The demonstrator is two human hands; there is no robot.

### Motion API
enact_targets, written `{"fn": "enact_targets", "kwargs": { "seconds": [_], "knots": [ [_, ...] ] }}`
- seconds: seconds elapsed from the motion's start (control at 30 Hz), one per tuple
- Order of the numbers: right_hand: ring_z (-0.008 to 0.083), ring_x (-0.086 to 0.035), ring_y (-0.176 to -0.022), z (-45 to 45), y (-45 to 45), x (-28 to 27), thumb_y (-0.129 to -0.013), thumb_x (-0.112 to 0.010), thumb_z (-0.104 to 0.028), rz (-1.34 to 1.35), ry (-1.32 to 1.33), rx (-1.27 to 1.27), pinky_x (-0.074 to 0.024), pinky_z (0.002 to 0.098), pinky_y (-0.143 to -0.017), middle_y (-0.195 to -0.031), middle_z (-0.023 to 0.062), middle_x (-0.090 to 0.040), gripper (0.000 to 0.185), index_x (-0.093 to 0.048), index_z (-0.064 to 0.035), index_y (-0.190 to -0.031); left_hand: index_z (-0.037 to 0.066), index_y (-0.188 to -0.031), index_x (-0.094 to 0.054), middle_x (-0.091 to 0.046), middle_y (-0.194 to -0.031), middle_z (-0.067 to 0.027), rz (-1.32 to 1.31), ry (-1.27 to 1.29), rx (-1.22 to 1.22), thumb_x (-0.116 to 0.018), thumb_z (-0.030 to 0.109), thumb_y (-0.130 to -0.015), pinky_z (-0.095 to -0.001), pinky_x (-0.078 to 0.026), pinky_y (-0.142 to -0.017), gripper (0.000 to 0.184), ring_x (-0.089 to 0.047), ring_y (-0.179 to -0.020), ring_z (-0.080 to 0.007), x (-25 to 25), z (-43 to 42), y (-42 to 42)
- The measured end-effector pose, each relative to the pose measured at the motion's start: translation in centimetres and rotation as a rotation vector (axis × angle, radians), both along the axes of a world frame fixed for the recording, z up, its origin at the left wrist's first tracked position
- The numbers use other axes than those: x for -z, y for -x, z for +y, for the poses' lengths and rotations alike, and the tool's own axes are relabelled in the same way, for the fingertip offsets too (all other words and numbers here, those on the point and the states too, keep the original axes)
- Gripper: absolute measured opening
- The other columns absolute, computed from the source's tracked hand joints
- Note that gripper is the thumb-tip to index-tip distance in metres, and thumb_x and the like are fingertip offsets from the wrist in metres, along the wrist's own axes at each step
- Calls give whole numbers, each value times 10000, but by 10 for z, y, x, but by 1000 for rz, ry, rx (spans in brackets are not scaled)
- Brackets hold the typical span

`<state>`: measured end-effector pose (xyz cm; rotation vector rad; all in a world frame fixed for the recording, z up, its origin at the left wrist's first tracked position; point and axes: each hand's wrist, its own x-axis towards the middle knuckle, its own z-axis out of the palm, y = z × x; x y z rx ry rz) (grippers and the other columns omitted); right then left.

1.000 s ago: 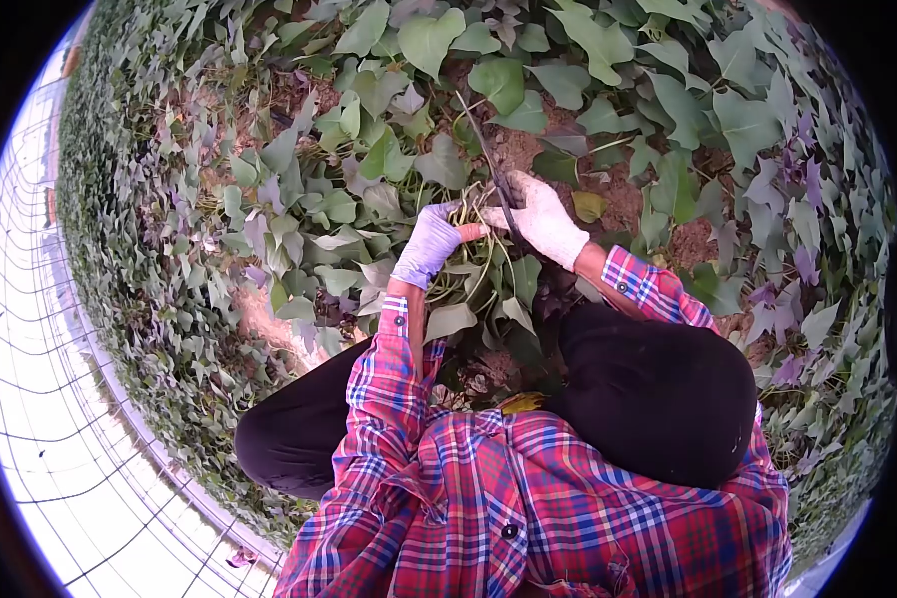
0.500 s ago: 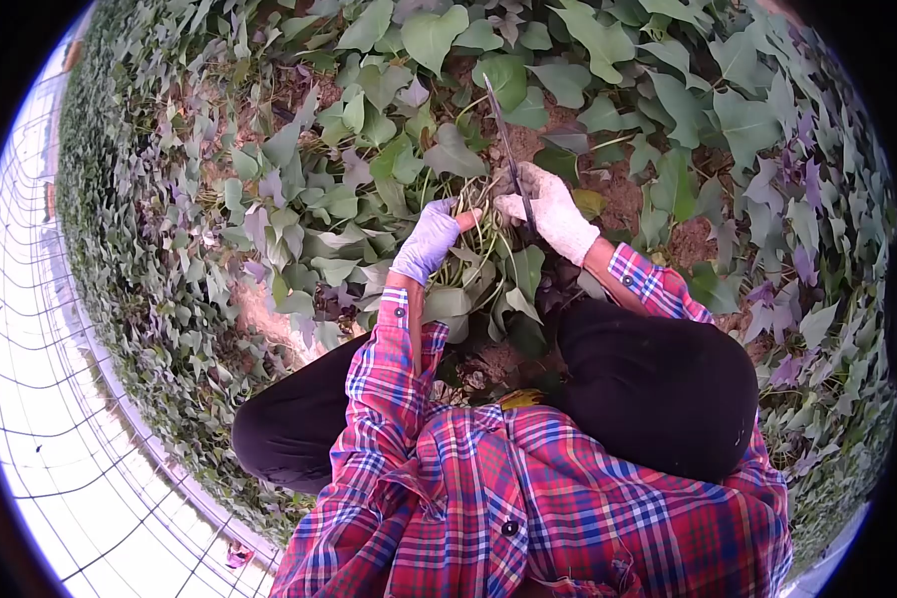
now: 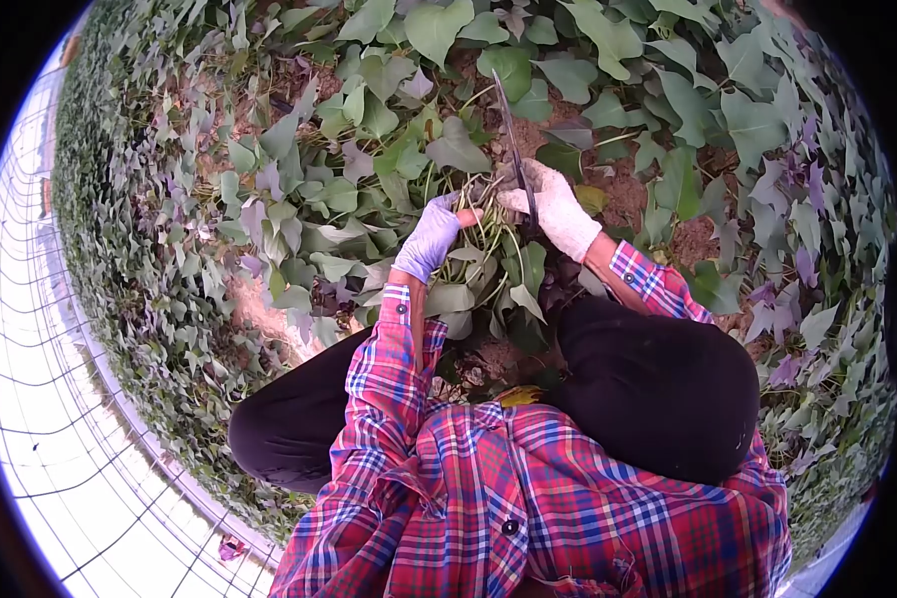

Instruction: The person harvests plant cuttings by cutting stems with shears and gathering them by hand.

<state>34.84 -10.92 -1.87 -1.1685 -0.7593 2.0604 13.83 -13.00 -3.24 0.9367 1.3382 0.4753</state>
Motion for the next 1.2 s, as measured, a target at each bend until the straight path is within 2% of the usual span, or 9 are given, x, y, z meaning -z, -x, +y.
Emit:
{"fn": "enact_targets", "kwargs": {
  "seconds": [0.4, 0.67, 0.73, 0.87, 0.97, 1.07, 1.13, 1.17, 1.2],
  "knots": [
    [121, -594, -787, -1, -2, 6, -803, -640, -39, 113, 4, 25, -498, 247, -713, -941, 72, -615, 363, -512, 31, -1136, 17, -1160, -600, -623, -1005, 9, -94, 54, 7, -681, 211, -777, -258, -394, -877, 437, -529, -911, -86, -9, -5, 2],
    [104, -587, -805, -2, -1, -2, -797, -671, -76, -24, -32, -60, -486, 239, -735, -933, 73, -624, 403, -512, 24, -1153, 34, -1118, -614, -633, -961, 4, -147, 80, -23, -720, 180, -731, -267, -403, -862, 427, -540, -873, -97, -16, -6, 1],
    [101, -585, -809, -2, 0, -2, -793, -676, -75, -15, -32, -52, -485, 240, -740, -930, 71, -625, 402, -516, 25, -1149, 47, -1194, -581, -623, -1025, 4, -147, 104, 10, -725, 176, -737, -274, -385, -899, 497, -529, -943, -93, -17, -6, 2],
    [102, -585, -820, -4, 0, -1, -790, -681, -72, -8, -27, -61, -485, 245, -755, -935, 67, -626, 384, -529, 27, -1128, 42, -1192, -578, -620, -1039, 0, -159, 60, -18, -735, 168, -737, -274, -386, -908, 497, -530, -956, -101, -21, -8, -4],
    [101, -584, -826, -7, -1, -4, -792, -682, -81, 51, -4, -67, -484, 247, -755, -934, 64, -626, 370, -535, 29, -1114, 37, -1185, -578, -622, -1041, -3, -99, 18, 44, -741, 178, -747, -279, -390, -918, 488, -527, -968, -104, -15, -8, -8],
    [95, -578, -828, -6, -1, 5, -797, -693, -112, 12, -95, -74, -480, 239, -747, -923, 56, -623, 364, -541, 26, -1098, -18, -1197, -545, -627, -1079, -74, 81, 32, 142, -809, 240, -689, -289, -434, -889, 628, -550, -958, -141, 1, -8, -13],
    [67, -571, -692, 4, -10, -4, -809, -682, -128, -120, -103, -153, -449, 210, -589, -814, 9, -581, 350, -526, 5, -1092, -10, -1165, -568, -654, -981, -71, 154, -95, 115, -830, 242, -655, -293, -455, -856, 626, -572, -879, -140, -19, -8, -33],
    [58, -556, -615, 10, -18, -6, -822, -681, -143, -105, -100, -152, -411, 201, -529, -773, -8, -563, 323, -529, 6, -1065, 21, -1140, -589, -679, -902, -117, 307, -97, 226, -812, 270, -633, -337, -491, -806, 607, -633, -813, -216, -26, -8, -39],
    [58, -548, -580, 15, -27, -12, -829, -682, -179, -148, -65, -144, -408, 207, -514, -762, -13, -561, 319, -531, 2, -1044, 38, -1123, -600, -675, -895, -151, 496, -165, 315, -777, 277, -640, -364, -499, -790, 567, -641, -819, -268, 3, -16, -35]
  ]
}}
